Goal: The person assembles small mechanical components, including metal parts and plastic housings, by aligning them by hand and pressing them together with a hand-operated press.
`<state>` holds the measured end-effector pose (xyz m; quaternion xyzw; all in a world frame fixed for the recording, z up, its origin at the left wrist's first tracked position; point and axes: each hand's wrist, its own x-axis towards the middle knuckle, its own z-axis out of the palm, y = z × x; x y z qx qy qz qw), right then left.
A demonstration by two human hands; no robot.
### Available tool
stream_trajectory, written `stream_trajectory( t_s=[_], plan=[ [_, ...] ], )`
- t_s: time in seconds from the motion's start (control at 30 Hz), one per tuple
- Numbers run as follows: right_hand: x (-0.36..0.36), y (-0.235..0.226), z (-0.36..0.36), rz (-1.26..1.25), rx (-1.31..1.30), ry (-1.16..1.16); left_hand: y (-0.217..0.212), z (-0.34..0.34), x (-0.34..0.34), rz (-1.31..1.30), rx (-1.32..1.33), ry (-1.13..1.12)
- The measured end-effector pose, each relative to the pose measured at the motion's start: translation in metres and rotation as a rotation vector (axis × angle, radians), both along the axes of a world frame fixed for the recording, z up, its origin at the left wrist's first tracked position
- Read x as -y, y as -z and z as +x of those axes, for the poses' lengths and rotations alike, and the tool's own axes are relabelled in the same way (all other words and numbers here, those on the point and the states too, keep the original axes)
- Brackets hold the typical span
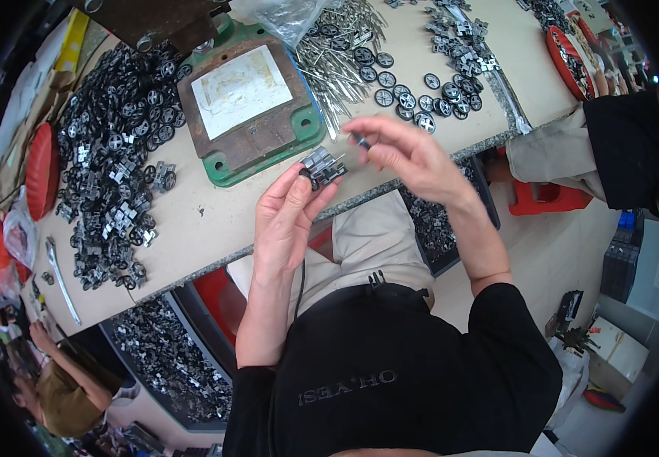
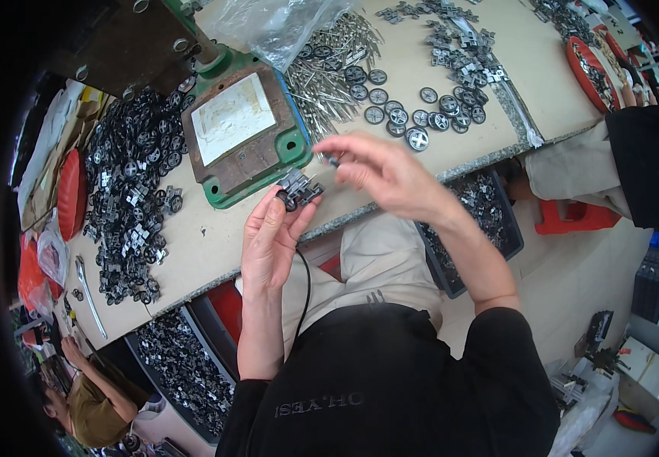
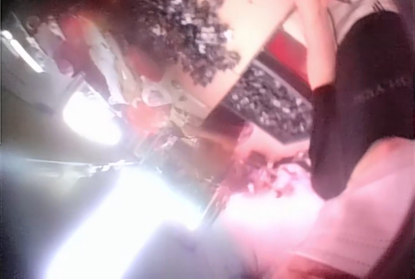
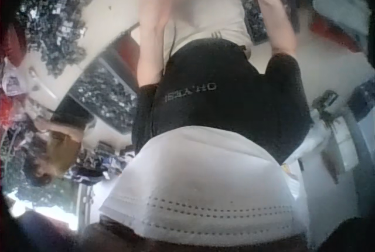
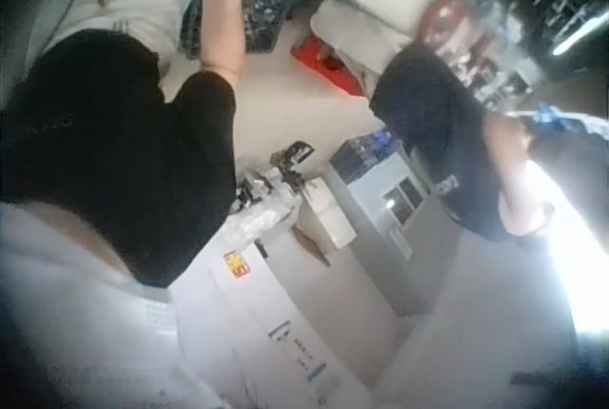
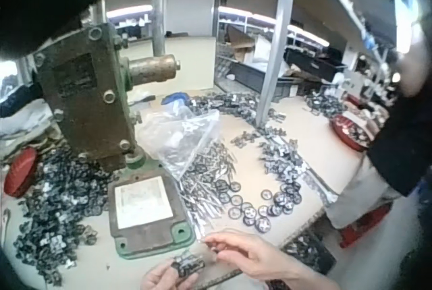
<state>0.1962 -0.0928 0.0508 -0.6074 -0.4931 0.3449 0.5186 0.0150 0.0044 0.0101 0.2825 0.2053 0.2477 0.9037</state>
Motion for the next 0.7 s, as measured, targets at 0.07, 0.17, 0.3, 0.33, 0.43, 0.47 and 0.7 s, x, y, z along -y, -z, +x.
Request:
stream_trajectory(
  t_s=[0.07,0.17,0.3,0.33,0.43,0.47,0.7],
  plan=[
    [-0.001,0.010,-0.010,-0.013,-0.303,-0.067,0.000,0.001,0.001,0.002,-0.001,0.004],
    [-0.002,0.008,-0.014,-0.031,-0.355,-0.045,0.002,-0.001,0.002,0.042,-0.023,0.004],
    [-0.005,0.014,-0.016,0.008,-0.371,-0.074,0.000,-0.002,0.001,0.083,-0.023,0.009],
    [-0.005,0.014,-0.016,0.008,-0.377,-0.078,0.000,-0.002,0.001,0.083,-0.023,0.007],
    [-0.006,0.012,-0.017,0.011,-0.386,-0.075,0.001,-0.002,0.001,0.085,-0.028,-0.004],
    [-0.006,0.012,-0.017,0.013,-0.390,-0.068,0.001,-0.002,0.001,0.091,-0.048,-0.013],
    [-0.007,0.021,-0.019,-0.068,-0.282,0.089,0.005,-0.001,0.007,0.341,-0.180,-0.128]
  ],
)
